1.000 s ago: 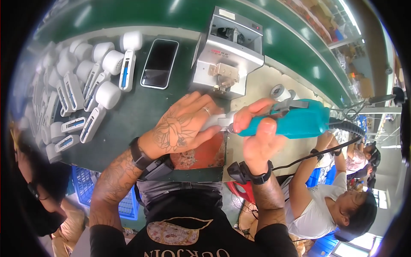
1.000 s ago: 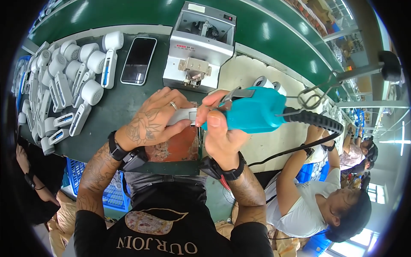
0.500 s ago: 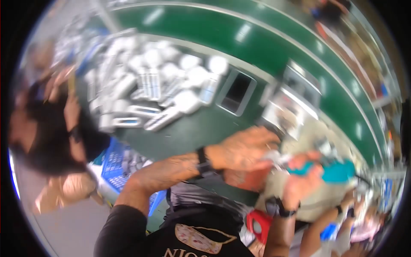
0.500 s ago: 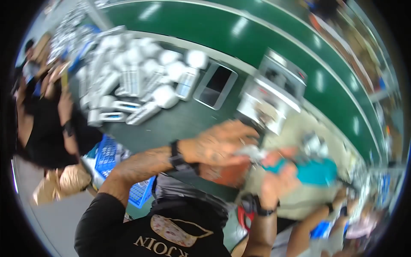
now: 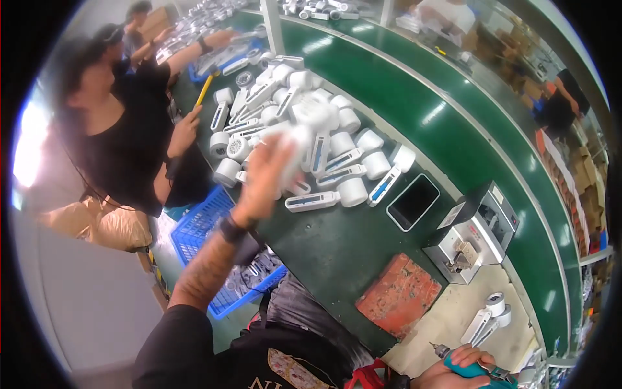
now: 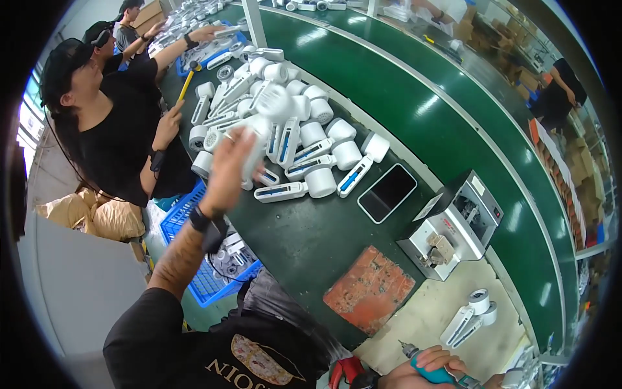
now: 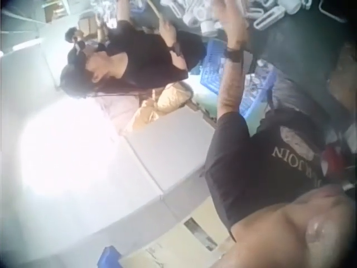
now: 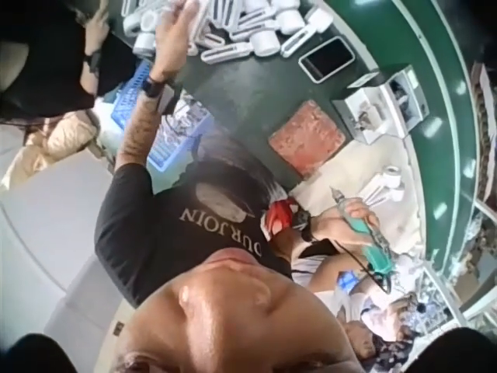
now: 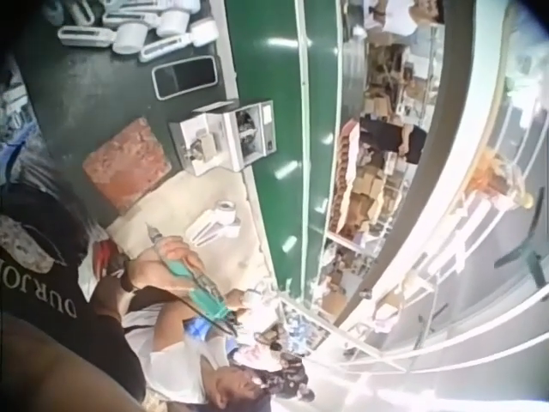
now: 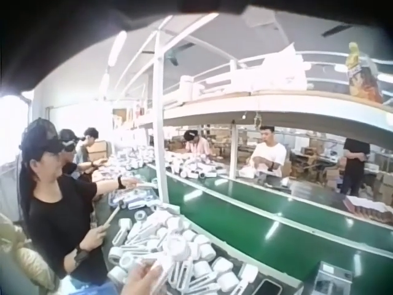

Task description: The person picks up a handheld fan from a pile, places it into a machine, and uses a handheld power tool to drive a screw into the handle. They then set the fan down and repeat the process with another handheld fan.

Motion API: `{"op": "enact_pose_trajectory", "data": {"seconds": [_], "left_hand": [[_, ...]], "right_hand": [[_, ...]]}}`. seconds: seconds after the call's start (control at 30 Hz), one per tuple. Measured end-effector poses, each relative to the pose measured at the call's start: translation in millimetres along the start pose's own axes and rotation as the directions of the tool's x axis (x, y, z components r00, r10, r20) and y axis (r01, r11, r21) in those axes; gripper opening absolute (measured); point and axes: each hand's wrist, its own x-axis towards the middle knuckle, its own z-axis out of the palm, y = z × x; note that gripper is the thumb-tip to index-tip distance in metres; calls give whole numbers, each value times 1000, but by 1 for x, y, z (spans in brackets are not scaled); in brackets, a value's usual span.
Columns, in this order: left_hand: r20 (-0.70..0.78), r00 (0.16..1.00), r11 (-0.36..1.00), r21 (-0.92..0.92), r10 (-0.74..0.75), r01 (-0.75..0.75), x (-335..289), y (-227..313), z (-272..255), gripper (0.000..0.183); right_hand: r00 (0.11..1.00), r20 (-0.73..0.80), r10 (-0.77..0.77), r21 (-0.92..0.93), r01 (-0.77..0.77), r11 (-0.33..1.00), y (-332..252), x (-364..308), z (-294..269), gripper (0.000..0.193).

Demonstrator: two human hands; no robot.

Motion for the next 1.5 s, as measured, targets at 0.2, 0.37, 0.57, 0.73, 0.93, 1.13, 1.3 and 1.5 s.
{"op": "enact_pose_trajectory", "data": {"seconds": [0.2, 0.37, 0.57, 0.73, 0.93, 1.13, 1.3, 1.5], "left_hand": [[-302, 945, 991, 78, 123, -104, 131, -3, -91, 47], [-347, 930, 945, 327, 124, -3, 250, -22, -192, 57], [-76, 842, 399, 901, 533, -171, 245, -21, -102, 57], [377, 784, 657, 430, 493, -619, 81, 49, 70, 35], [897, 426, 898, 87, 119, -432, -100, 51, 253, 29], [956, 268, 719, 103, 119, -687, -170, -23, 383, 44], [942, 274, 732, 324, -194, -599, -171, -36, 409, 69], [905, 395, 809, 347, -157, -475, -174, -75, 410, 58]], "right_hand": [[997, 60, -55, -159, 64, 985, 6, -2, -8, 63], [996, 94, -4, -108, 14, 994, 11, -9, -1, 63], [989, 110, -98, -71, 106, 992, 9, -14, -21, 52], [988, 153, 21, -207, 12, 978, 3, -10, -34, 65], [983, 174, 54, -252, -9, 968, -14, -15, -56, 69], [977, 177, 122, -227, -80, 971, -25, -31, -69, 69], [962, 214, 171, -227, -121, 966, -26, -31, -79, 69], [972, 195, 133, -246, -82, 966, -15, -17, -71, 71]]}}
